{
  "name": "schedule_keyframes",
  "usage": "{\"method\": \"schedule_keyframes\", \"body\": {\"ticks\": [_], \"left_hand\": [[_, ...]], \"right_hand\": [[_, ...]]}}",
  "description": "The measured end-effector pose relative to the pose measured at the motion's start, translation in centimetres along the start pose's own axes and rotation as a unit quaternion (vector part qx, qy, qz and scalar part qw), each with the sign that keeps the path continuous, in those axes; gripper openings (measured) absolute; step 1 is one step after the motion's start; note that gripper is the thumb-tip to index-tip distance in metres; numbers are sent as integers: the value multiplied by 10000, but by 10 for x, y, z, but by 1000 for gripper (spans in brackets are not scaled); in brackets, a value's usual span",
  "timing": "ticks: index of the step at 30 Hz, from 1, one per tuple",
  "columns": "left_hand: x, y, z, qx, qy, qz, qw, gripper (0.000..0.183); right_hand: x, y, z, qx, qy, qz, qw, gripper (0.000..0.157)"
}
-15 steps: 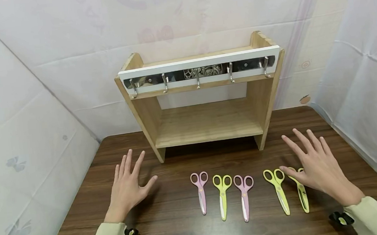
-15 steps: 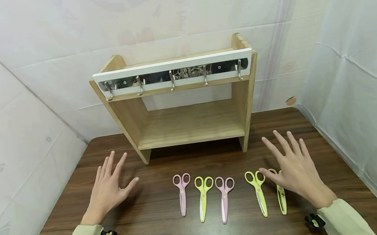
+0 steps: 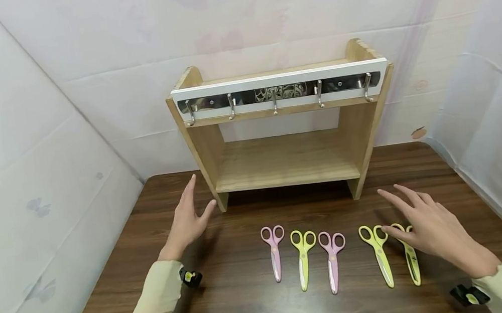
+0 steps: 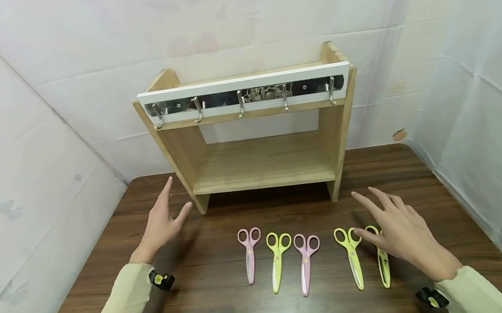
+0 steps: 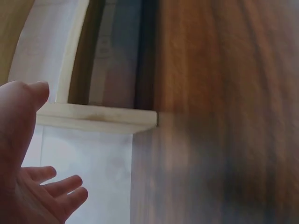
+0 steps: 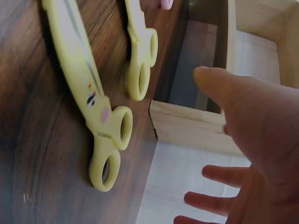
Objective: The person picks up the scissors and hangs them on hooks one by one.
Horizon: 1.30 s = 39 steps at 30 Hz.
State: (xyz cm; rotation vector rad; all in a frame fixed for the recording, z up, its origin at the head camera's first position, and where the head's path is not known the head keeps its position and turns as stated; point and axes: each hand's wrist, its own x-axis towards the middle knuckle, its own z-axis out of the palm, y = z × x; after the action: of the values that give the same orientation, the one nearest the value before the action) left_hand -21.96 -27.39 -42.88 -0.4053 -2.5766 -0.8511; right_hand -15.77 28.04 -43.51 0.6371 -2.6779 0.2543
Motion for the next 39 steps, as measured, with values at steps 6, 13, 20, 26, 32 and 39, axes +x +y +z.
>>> {"method": "schedule_keyframes", "body": {"ticks": [6, 13, 20, 26, 32, 39], "left_hand": [[20, 5, 7, -646, 163, -18, 9978, 80], [30, 8, 17, -1090, 42, -239, 9938, 72], [36, 16, 24, -1226, 292, -236, 9917, 59], [40, 16, 28, -909, 460, -190, 9946, 52], [40, 14, 32, -660, 622, -120, 9958, 50], [37, 14, 33, -747, 677, -157, 9948, 49]], "right_hand": [[-12, -3, -2, -33, -229, 166, 9996, 82], [-21, -12, 0, 337, -1242, 785, 9886, 75], [-31, -12, 2, 477, -1607, 1086, 9799, 73], [-37, -13, 3, 539, -1852, 1174, 9742, 75], [-41, -13, 6, 508, -2004, 1094, 9723, 74], [-47, -13, 6, 367, -2009, 1056, 9732, 76]]}}
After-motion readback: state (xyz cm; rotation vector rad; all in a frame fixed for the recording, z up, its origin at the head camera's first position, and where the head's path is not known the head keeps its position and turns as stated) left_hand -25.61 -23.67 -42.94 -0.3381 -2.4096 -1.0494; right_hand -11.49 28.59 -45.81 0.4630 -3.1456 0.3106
